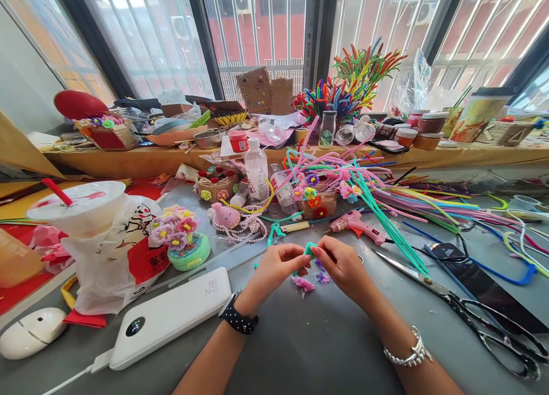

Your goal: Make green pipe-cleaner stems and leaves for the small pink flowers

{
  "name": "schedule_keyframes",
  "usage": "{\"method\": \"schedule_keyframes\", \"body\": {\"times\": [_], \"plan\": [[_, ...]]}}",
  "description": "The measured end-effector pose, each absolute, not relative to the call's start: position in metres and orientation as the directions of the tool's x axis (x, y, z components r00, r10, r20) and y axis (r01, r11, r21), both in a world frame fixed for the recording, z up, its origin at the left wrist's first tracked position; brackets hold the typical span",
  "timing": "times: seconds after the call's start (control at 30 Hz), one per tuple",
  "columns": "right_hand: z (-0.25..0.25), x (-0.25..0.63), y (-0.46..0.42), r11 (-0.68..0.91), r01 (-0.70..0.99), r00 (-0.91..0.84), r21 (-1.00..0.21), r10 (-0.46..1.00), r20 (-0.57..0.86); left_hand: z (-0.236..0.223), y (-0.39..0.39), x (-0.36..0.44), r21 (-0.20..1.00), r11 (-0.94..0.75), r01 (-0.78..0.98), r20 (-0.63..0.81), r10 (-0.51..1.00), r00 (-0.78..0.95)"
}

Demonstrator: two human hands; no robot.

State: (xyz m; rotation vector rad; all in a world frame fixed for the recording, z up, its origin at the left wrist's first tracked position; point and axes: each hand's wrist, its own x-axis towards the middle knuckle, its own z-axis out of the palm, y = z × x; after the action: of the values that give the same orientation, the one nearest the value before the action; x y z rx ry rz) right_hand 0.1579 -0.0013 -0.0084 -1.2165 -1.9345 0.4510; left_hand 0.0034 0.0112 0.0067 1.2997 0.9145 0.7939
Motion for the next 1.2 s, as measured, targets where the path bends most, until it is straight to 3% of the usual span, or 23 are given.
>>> {"method": "schedule_keyframes", "body": {"times": [0.13, 0.33, 0.6, 0.87, 1.0, 1.2], "plan": [[-0.0083, 0.1567, -0.0014, 0.471, 0.563, -0.160, -0.679, 0.868, 0.470, 0.0073, 0.0093, 0.0049, 0.978, 0.208, -0.020, -0.177, 0.876, 0.448], [-0.0063, 0.1565, -0.0018, 0.390, 0.447, -0.097, -0.805, 0.916, 0.390, 0.0011, 0.0099, 0.0069, 0.922, 0.317, -0.221, -0.193, 0.873, 0.449], [-0.0054, 0.1562, -0.0029, 0.254, 0.336, -0.155, -0.907, 0.965, 0.213, 0.0004, 0.0113, 0.0097, 0.972, 0.109, -0.208, -0.063, 0.974, 0.217], [-0.0049, 0.1565, -0.0048, 0.470, 0.457, -0.203, -0.756, 0.882, 0.426, 0.0055, 0.0092, 0.0070, 0.998, -0.067, 0.007, 0.065, 0.987, 0.149], [-0.0038, 0.1573, -0.0056, 0.566, 0.500, -0.254, -0.656, 0.820, 0.514, 0.0080, 0.0091, 0.0060, 0.999, -0.036, 0.024, 0.032, 0.987, 0.157], [-0.0055, 0.1564, -0.0060, 0.590, 0.533, -0.263, -0.607, 0.797, 0.544, 0.0066, 0.0121, 0.0022, 1.000, -0.010, 0.018, 0.005, 0.974, 0.228]]}}
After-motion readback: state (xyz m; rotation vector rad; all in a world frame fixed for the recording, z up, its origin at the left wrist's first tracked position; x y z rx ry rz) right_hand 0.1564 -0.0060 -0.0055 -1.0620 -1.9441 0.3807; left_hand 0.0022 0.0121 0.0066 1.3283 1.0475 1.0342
